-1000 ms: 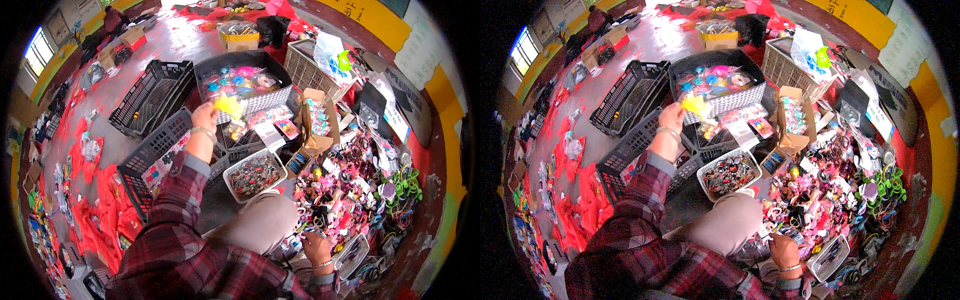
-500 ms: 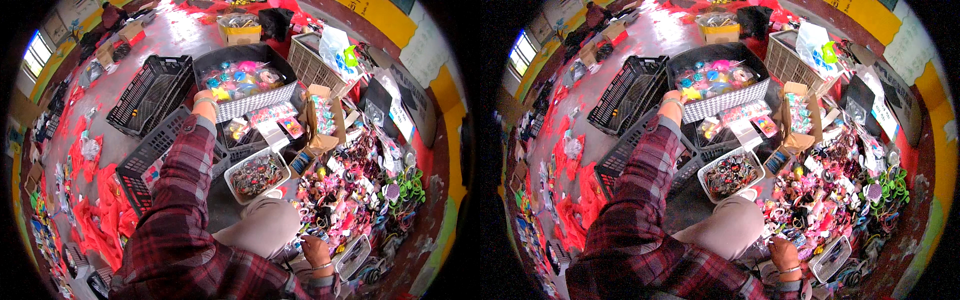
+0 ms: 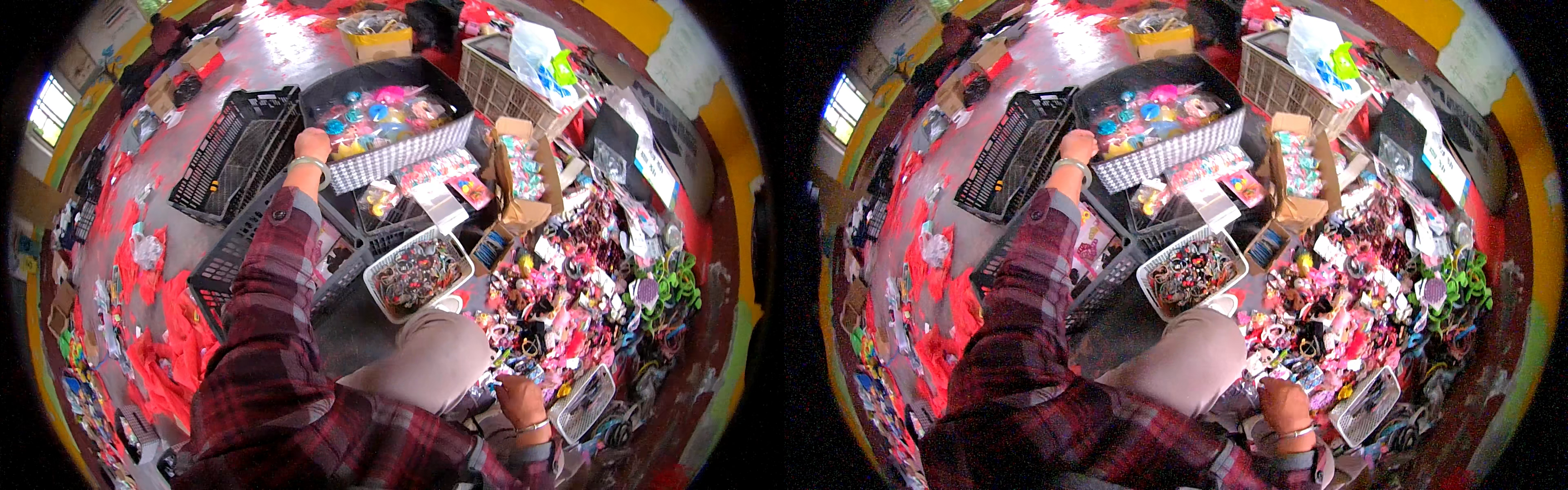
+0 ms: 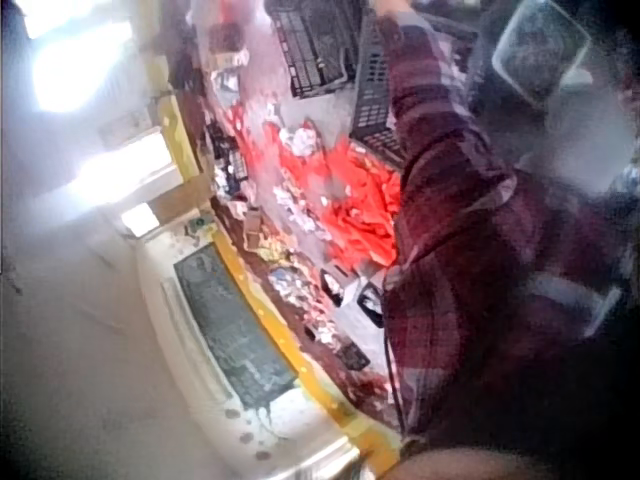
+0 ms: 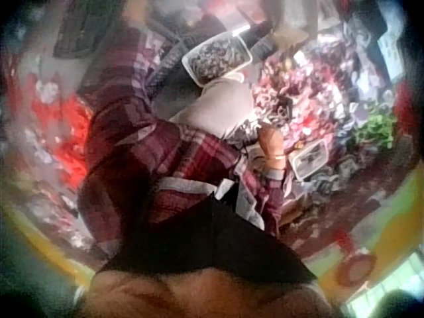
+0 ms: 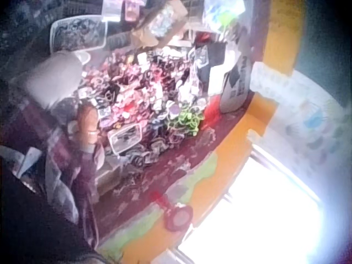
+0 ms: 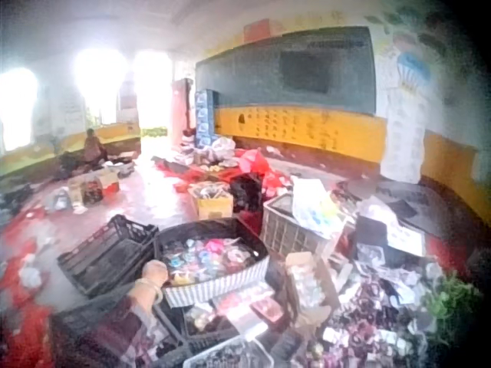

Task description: The person picks up decorative items from the floor, cleans them with a white cloth, and places them into plastic bags for packaging.

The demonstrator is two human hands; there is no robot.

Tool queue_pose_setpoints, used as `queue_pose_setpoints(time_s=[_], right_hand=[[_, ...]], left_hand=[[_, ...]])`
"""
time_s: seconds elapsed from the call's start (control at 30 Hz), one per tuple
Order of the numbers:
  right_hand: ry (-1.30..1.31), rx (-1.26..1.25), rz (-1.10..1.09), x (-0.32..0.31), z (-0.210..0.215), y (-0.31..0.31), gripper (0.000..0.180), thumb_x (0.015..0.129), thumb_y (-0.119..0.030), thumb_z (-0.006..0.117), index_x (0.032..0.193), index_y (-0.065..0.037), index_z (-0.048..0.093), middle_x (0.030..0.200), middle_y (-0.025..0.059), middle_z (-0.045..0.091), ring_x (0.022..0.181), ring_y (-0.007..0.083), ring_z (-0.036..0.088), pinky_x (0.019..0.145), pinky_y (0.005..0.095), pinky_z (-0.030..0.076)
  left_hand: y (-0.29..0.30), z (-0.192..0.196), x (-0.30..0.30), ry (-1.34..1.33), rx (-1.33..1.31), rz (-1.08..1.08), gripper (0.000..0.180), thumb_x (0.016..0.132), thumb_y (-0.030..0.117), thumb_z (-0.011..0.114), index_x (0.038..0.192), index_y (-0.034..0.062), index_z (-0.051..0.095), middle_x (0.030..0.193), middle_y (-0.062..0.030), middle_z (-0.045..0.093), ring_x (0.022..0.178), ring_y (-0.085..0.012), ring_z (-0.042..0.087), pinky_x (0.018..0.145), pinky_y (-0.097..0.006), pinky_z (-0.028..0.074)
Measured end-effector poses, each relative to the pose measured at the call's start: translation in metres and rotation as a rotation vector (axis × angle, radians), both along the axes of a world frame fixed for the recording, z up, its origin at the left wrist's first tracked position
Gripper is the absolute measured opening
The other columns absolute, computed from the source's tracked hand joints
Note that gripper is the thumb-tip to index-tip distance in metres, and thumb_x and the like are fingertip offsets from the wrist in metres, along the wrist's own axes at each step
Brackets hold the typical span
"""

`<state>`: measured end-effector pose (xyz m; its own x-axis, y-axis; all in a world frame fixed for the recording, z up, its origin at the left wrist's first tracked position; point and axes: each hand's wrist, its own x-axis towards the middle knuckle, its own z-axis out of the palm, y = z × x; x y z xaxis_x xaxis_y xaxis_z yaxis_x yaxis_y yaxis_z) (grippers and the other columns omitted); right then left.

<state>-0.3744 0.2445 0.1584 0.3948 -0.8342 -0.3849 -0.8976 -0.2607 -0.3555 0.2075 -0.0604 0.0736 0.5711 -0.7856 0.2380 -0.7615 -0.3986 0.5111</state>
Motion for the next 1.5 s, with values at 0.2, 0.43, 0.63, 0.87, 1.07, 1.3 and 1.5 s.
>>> queue_pose_setpoints(time_s=[0.2, 0.43, 0.63, 0.87, 1.07, 1.3, 1.5], right_hand=[[-0.136, -0.121, -0.003, -0.004, -0.011, 0.009, 0.019, 0.072, -0.018, 0.058, 0.06, -0.004, 0.055, 0.059, 0.0156, 0.054, 0.057, 0.0333, 0.054, 0.052, 0.0415, 0.041], [-0.175, -0.207, -0.002, 0.002, 0.005, 0.027, 0.008, 0.072, -0.012, 0.055, 0.078, -0.008, 0.059, 0.058, 0.0129, 0.054, 0.06, 0.0307, 0.055, 0.068, 0.039, 0.043], [-0.21, -0.284, -0.093, -0.008, 0.024, 0.041, 0.016, 0.069, -0.015, 0.062, 0.058, -0.006, 0.053, 0.055, 0.0125, 0.051, 0.057, 0.0321, 0.053, 0.054, 0.0425, 0.042], [-0.078, -0.245, -0.08, -0.031, 0.006, 0.06, 0.013, 0.07, -0.015, 0.057, 0.061, -0.005, 0.057, 0.064, 0.0126, 0.055, 0.063, 0.0319, 0.054, 0.063, 0.0418, 0.042], [-0.204, -0.275, 0.017, -0.032, 0.024, 0.056, 0.016, 0.069, -0.015, 0.056, 0.056, -0.007, 0.054, 0.061, 0.0112, 0.054, 0.063, 0.0303, 0.054, 0.064, 0.0394, 0.041], [-0.142, -0.251, -0.069, -0.037, 0.02, 0.06, 0.013, 0.071, -0.015, 0.055, 0.063, -0.006, 0.058, 0.064, 0.0139, 0.055, 0.065, 0.0315, 0.054, 0.062, 0.0409, 0.041], [-0.116, -0.19, -0.021, -0.033, 0.014, 0.057, 0.013, 0.072, -0.016, 0.054, 0.068, -0.005, 0.06, 0.067, 0.0149, 0.057, 0.066, 0.032, 0.055, 0.061, 0.0417, 0.043]], left_hand=[[0.015, 0.032, -0.063, 0.273, -0.188, -0.151, 0.015, 0.079, 0.013, 0.056, 0.084, 0.0006, 0.064, 0.078, -0.0064, 0.063, 0.064, -0.0135, 0.058, 0.058, -0.028, 0.046], [0.078, 0.019, -0.217, 0.314, -0.063, -0.513, 0.021, 0.079, 0.023, 0.054, 0.083, 0.0048, 0.064, 0.076, -0.0141, 0.063, 0.072, -0.0263, 0.061, 0.066, -0.035, 0.046], [0.15, -0.052, -0.252, 0.43, 0.332, -0.458, 0.03, 0.079, 0.032, 0.052, 0.073, 0.0046, 0.064, 0.068, -0.0159, 0.061, 0.065, -0.0303, 0.06, 0.065, -0.038, 0.044], [0.201, -0.088, -0.263, 0.445, 0.343, -0.355, 0.024, 0.076, 0.027, 0.056, 0.077, 0.0051, 0.065, 0.073, -0.014, 0.062, 0.07, -0.0276, 0.06, 0.066, -0.035, 0.045], [0.199, -0.106, -0.274, 0.379, 0.312, -0.404, 0.025, 0.078, 0.027, 0.052, 0.082, 0.0043, 0.063, 0.082, -0.0193, 0.061, 0.081, -0.036, 0.058, 0.072, -0.041, 0.045], [0.163, -0.066, -0.286, 0.272, 0.245, -0.333, 0.03, 0.08, 0.029, 0.049, 0.085, 0.0023, 0.063, 0.084, -0.0212, 0.06, 0.082, -0.0367, 0.057, 0.073, -0.042, 0.045], [0.108, -0.106, -0.221, 0.707, -0.011, 0.083, 0.024, 0.079, 0.025, 0.054, 0.086, 0.0027, 0.06, 0.081, -0.0159, 0.059, 0.079, -0.0312, 0.059, 0.071, -0.039, 0.047]])
